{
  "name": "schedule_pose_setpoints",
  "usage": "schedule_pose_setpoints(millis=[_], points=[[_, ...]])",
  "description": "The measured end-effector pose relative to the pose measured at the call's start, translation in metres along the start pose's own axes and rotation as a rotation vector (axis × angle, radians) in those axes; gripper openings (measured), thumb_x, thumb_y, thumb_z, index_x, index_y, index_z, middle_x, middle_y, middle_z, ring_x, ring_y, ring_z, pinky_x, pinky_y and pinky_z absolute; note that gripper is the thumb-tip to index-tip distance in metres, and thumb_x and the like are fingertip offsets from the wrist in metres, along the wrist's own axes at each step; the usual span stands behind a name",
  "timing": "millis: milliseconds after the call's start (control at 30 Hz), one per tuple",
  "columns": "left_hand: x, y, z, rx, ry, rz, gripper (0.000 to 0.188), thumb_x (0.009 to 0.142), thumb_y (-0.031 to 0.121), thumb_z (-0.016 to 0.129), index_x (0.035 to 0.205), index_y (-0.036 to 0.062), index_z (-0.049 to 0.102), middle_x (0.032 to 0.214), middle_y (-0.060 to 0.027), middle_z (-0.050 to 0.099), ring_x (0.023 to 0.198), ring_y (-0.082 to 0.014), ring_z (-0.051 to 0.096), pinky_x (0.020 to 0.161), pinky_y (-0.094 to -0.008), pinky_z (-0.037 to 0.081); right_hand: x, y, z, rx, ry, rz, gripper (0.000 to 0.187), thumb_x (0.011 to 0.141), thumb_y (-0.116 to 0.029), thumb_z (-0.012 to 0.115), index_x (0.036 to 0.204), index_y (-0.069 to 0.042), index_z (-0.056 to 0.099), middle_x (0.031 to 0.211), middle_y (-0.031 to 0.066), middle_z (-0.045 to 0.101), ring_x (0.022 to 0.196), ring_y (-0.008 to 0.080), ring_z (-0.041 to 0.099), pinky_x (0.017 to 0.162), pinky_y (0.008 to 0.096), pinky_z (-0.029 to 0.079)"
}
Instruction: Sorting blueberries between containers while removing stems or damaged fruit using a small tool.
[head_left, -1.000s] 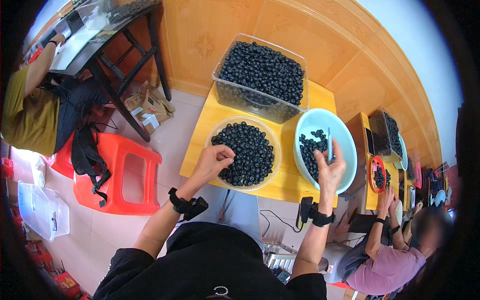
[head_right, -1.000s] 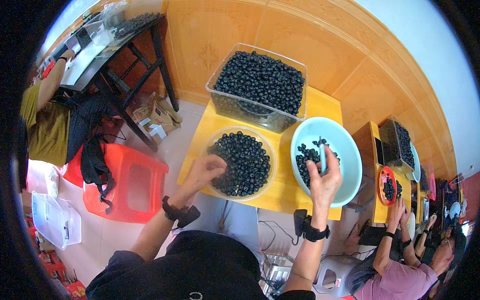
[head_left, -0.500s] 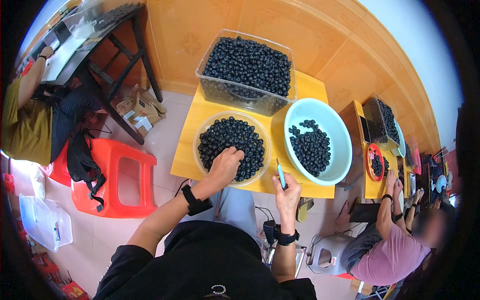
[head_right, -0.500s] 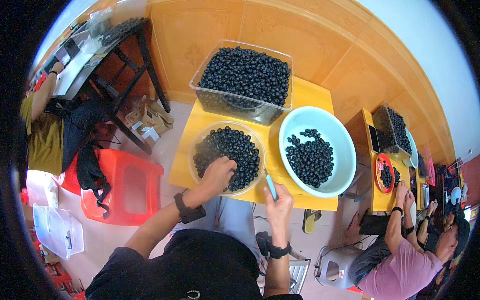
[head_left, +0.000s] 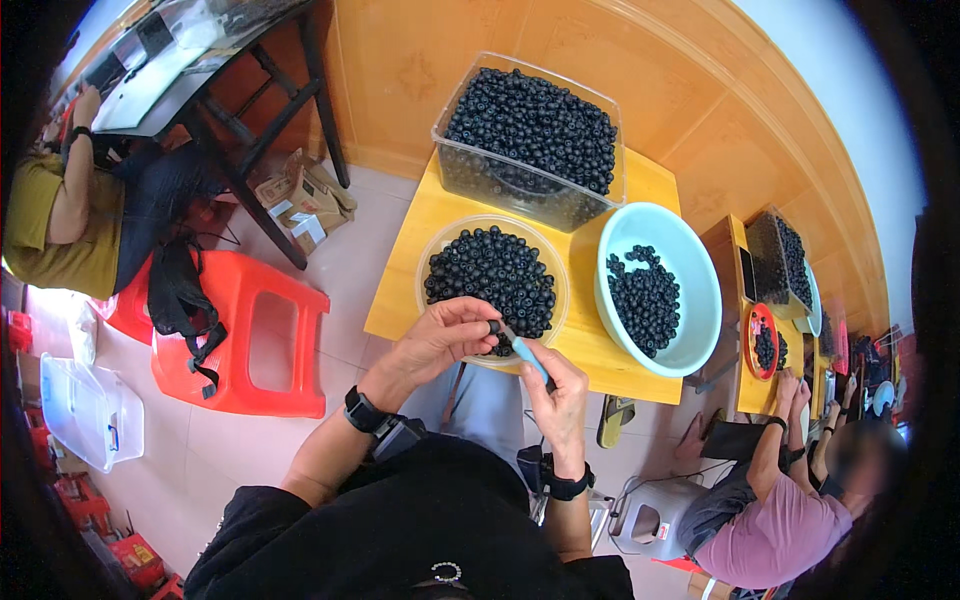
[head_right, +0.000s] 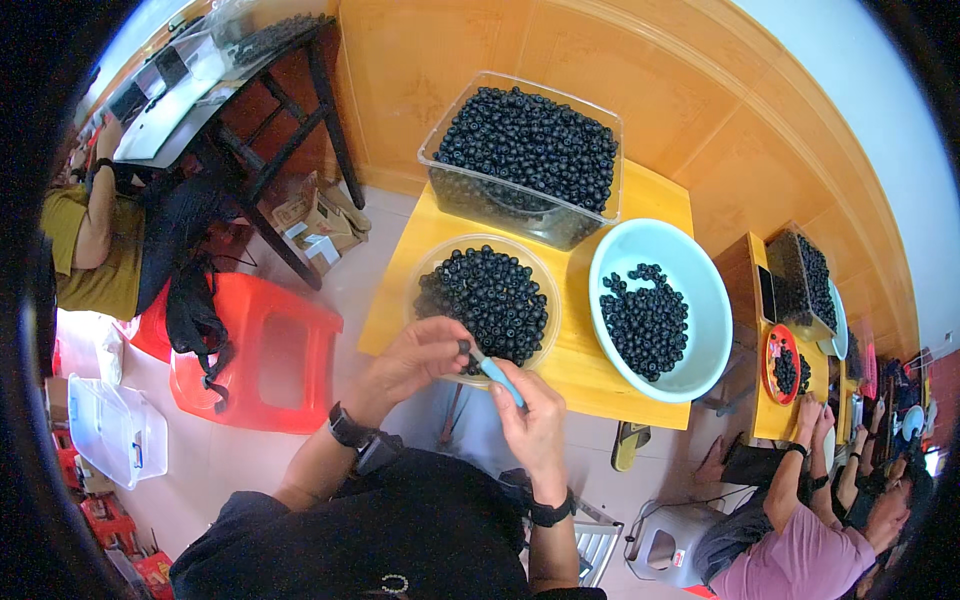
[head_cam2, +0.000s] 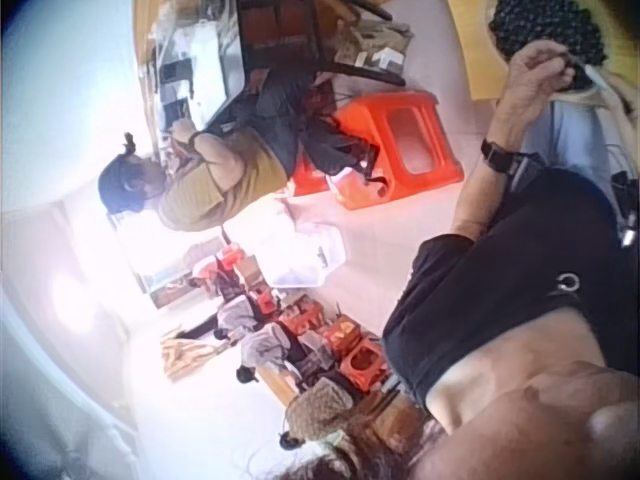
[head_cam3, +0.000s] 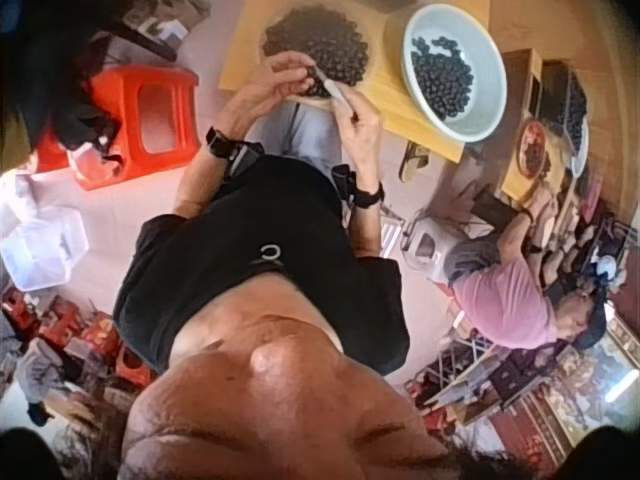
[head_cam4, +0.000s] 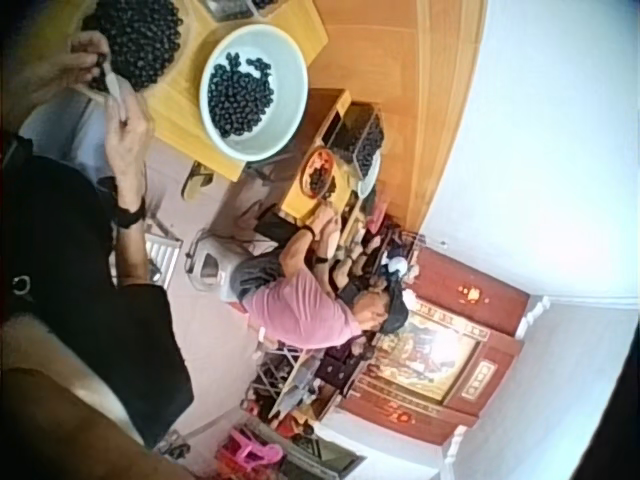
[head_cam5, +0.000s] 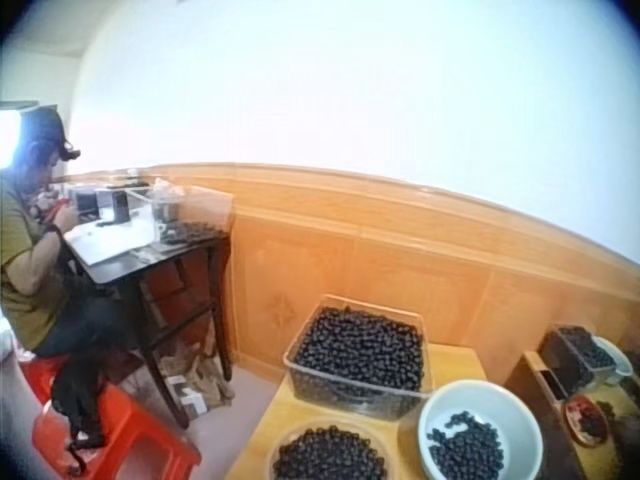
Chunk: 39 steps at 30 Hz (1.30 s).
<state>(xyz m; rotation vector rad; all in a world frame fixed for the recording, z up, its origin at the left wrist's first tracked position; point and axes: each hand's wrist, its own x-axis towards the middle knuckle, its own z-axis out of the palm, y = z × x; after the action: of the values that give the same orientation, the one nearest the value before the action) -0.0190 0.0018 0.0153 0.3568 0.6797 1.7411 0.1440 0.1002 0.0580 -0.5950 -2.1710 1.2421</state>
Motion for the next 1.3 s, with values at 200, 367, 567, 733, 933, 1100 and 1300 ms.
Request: schedule_pose_setpoints(millis=[200, 367, 567, 733, 933, 1100, 1300], points=[[-0.003, 0.000, 0.001, -0.079, -0.074, 0.009, 0.017, 0.085, 0.005, 0.059, 0.102, 0.0045, 0.058, 0.093, -0.0056, 0.063, 0.082, -0.0108, 0.062, 0.074, -0.0214, 0.052, -0.001, -0.014, 0.002, -0.198, -0.065, -0.033, 0.023, 0.077, -0.009, 0.066, 0.100, -0.005, 0.065, 0.067, 0.0092, 0.057, 0.049, 0.0184, 0.052, 0.047, 0.0289, 0.041], [-0.004, -0.002, -0.002, -0.112, -0.128, -0.025, 0.013, 0.084, 0.005, 0.059, 0.097, 0.0075, 0.057, 0.093, -0.0059, 0.060, 0.083, -0.0123, 0.058, 0.073, -0.0226, 0.049, -0.001, -0.015, -0.001, -0.205, -0.067, -0.064, 0.023, 0.077, -0.009, 0.066, 0.099, -0.006, 0.065, 0.067, 0.0097, 0.058, 0.050, 0.0201, 0.053, 0.047, 0.0301, 0.042], [-0.005, -0.002, 0.000, -0.117, -0.111, -0.041, 0.014, 0.084, 0.008, 0.061, 0.097, 0.0073, 0.057, 0.092, -0.0061, 0.061, 0.080, -0.0116, 0.058, 0.072, -0.0215, 0.048, 0.000, -0.014, -0.001, -0.194, -0.050, -0.081, 0.023, 0.077, -0.009, 0.066, 0.100, -0.007, 0.065, 0.067, 0.0098, 0.058, 0.050, 0.0205, 0.054, 0.047, 0.0305, 0.042], [-0.004, -0.004, -0.005, -0.164, -0.099, -0.108, 0.013, 0.083, 0.007, 0.062, 0.095, 0.0053, 0.057, 0.092, -0.0069, 0.062, 0.079, -0.0115, 0.059, 0.070, -0.0215, 0.049, 0.001, -0.011, -0.002, -0.217, -0.073, -0.069, 0.024, 0.076, -0.009, 0.067, 0.100, -0.007, 0.066, 0.066, 0.0095, 0.058, 0.051, 0.0208, 0.054, 0.047, 0.0307, 0.042], [-0.011, 0.004, 0.004, -0.149, -0.198, -0.142, 0.009, 0.084, 0.007, 0.062, 0.092, 0.0047, 0.058, 0.084, -0.0053, 0.062, 0.071, -0.0097, 0.062, 0.066, -0.0192, 0.052, 0.009, 0.028, -0.005, -0.276, 0.045, -0.095, 0.022, 0.080, -0.014, 0.064, 0.100, -0.006, 0.066, 0.069, 0.0106, 0.060, 0.054, 0.0226, 0.057, 0.051, 0.0311, 0.044], [-0.015, 0.006, 0.005, -0.116, -0.163, -0.119, 0.010, 0.083, 0.008, 0.063, 0.092, 0.0045, 0.059, 0.086, -0.0047, 0.063, 0.071, -0.0096, 0.062, 0.066, -0.0195, 0.052, 0.012, 0.018, -0.014, -0.117, -0.027, 0.051, 0.025, 0.081, -0.015, 0.064, 0.101, -0.002, 0.065, 0.082, 0.0129, 0.066, 0.064, 0.0172, 0.062, 0.060, 0.0258, 0.047], [-0.007, -0.003, 0.001, -0.133, -0.082, -0.151, 0.013, 0.082, 0.007, 0.063, 0.094, 0.0049, 0.058, 0.090, -0.0044, 0.063, 0.075, -0.0094, 0.062, 0.069, -0.0208, 0.053, 0.014, -0.016, 0.005, 0.196, -0.072, 0.075, 0.026, 0.069, -0.002, 0.073, 0.094, 0.000, 0.065, 0.072, 0.0015, 0.053, 0.061, 0.0089, 0.050, 0.053, 0.0216, 0.040]])
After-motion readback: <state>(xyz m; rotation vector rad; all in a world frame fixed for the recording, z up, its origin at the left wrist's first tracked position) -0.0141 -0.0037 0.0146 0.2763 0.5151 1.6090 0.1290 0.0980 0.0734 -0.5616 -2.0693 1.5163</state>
